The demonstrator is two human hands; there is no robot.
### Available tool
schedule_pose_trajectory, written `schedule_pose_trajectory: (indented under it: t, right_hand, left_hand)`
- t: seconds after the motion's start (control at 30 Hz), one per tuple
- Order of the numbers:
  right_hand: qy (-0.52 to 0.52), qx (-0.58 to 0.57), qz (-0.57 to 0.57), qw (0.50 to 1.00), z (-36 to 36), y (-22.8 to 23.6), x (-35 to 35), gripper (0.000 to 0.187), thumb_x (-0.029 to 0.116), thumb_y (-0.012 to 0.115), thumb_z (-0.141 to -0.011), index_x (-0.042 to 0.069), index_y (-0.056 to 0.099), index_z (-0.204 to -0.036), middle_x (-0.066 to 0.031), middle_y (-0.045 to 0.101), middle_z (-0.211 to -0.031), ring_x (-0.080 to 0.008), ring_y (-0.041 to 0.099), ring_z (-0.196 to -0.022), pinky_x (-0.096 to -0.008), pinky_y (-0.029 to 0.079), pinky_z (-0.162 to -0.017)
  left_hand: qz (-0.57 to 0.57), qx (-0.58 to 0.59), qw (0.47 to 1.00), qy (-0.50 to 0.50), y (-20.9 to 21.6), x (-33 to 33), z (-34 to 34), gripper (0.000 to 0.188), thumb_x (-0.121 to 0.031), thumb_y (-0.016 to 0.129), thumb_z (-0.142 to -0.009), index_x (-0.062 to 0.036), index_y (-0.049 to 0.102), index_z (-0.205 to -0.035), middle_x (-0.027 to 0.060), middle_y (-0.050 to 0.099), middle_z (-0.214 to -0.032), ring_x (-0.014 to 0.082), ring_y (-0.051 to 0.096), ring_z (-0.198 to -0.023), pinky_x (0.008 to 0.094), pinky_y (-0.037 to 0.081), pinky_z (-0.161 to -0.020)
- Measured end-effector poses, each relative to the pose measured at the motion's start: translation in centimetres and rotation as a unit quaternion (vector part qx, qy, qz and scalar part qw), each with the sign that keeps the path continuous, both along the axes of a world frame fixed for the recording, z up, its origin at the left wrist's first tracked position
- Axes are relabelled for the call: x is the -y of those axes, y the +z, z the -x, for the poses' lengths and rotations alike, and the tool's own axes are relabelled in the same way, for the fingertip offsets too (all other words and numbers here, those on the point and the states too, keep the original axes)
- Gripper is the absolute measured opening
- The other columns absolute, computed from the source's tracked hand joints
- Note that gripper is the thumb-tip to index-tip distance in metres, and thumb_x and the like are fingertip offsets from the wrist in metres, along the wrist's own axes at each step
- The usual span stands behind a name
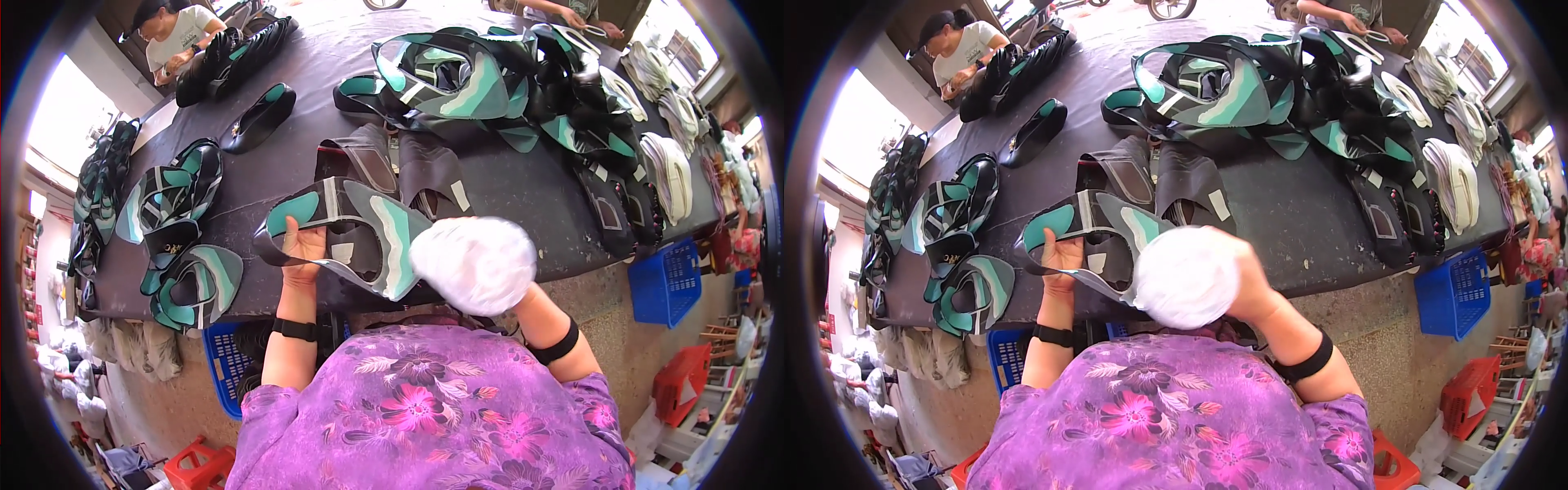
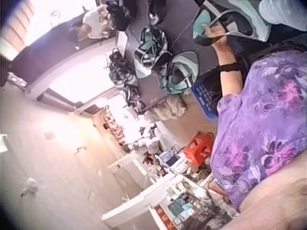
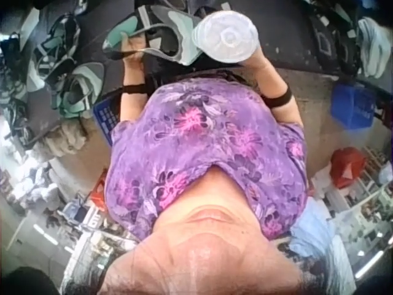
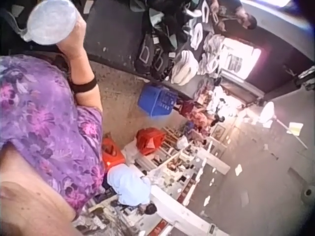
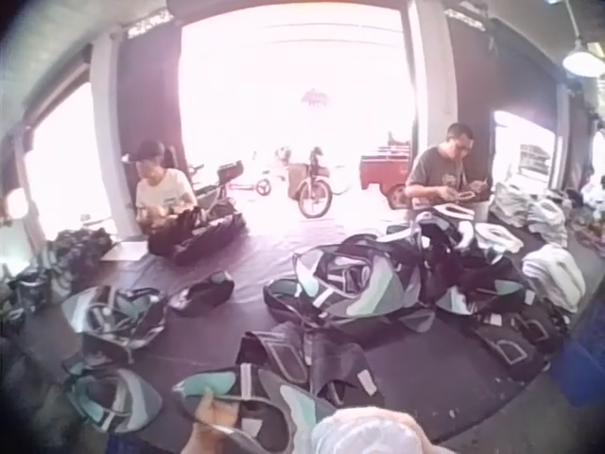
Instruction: The recorder is applying a liquid adhesive from a plastic bottle to the edges of various shoe upper components and sorting them.
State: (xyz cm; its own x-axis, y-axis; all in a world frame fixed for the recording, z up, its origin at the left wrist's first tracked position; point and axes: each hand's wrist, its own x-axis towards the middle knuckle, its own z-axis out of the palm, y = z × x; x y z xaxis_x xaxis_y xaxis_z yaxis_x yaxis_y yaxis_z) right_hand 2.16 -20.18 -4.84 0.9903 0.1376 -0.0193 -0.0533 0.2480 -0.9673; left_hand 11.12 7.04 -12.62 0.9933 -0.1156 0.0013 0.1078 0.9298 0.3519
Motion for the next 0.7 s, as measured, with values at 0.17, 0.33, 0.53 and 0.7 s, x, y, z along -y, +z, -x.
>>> schedule_pose_trajectory:
  t: [0.17, 0.33, 0.53, 0.7]
  right_hand:
    - [-0.25, 0.196, 0.177, 0.932, 0.6, 2.2, 3.9, 0.04, 0.009, 0.056, -0.069, -0.002, 0.038, -0.104, -0.0102, 0.045, -0.102, -0.0187, 0.042, -0.096, -0.0298, 0.03, -0.086]
    - [-0.34, 0.186, -0.123, 0.914, 0.0, 2.4, 7.2, 0.038, 0.013, 0.054, -0.073, 0.0, 0.039, -0.106, -0.0087, 0.045, -0.104, -0.0199, 0.041, -0.099, -0.0323, 0.027, -0.088]
    - [-0.307, 0.045, -0.51, 0.802, 1.8, 1.2, 13.2, 0.044, 0.025, 0.055, -0.071, 0.0, 0.041, -0.105, -0.0125, 0.047, -0.105, -0.0248, 0.045, -0.097, -0.0409, 0.038, -0.081]
    - [-0.351, 0.129, -0.485, 0.791, 4.6, 1.9, 16.7, 0.048, 0.025, 0.057, -0.068, 0.005, 0.04, -0.109, -0.0094, 0.046, -0.107, -0.024, 0.046, -0.097, -0.0374, 0.041, -0.08]
  left_hand:
    - [-0.021, -0.012, 0.999, -0.023, 1.9, -0.2, 1.0, 0.026, -0.021, 0.048, -0.077, -0.0056, 0.047, -0.098, 0.0085, 0.048, -0.104, 0.022, 0.041, -0.102, 0.0365, 0.03, -0.089]
    - [-0.088, -0.012, 0.995, -0.037, 1.6, -2.1, 0.9, 0.024, -0.022, 0.051, -0.075, -0.0082, 0.049, -0.094, 0.0053, 0.052, -0.096, 0.0188, 0.046, -0.092, 0.0314, 0.035, -0.08]
    - [-0.336, -0.012, 0.94, -0.063, 4.4, -2.6, 2.3, 0.027, -0.024, 0.046, -0.078, -0.0035, 0.047, -0.095, 0.0086, 0.055, -0.079, 0.0166, 0.054, -0.068, 0.0219, 0.044, -0.056]
    - [-0.372, 0.022, 0.928, -0.001, 11.1, -1.7, 2.3, 0.027, -0.023, 0.04, -0.081, -0.0021, 0.045, -0.098, 0.0109, 0.056, -0.081, 0.019, 0.057, -0.064, 0.0238, 0.049, -0.053]
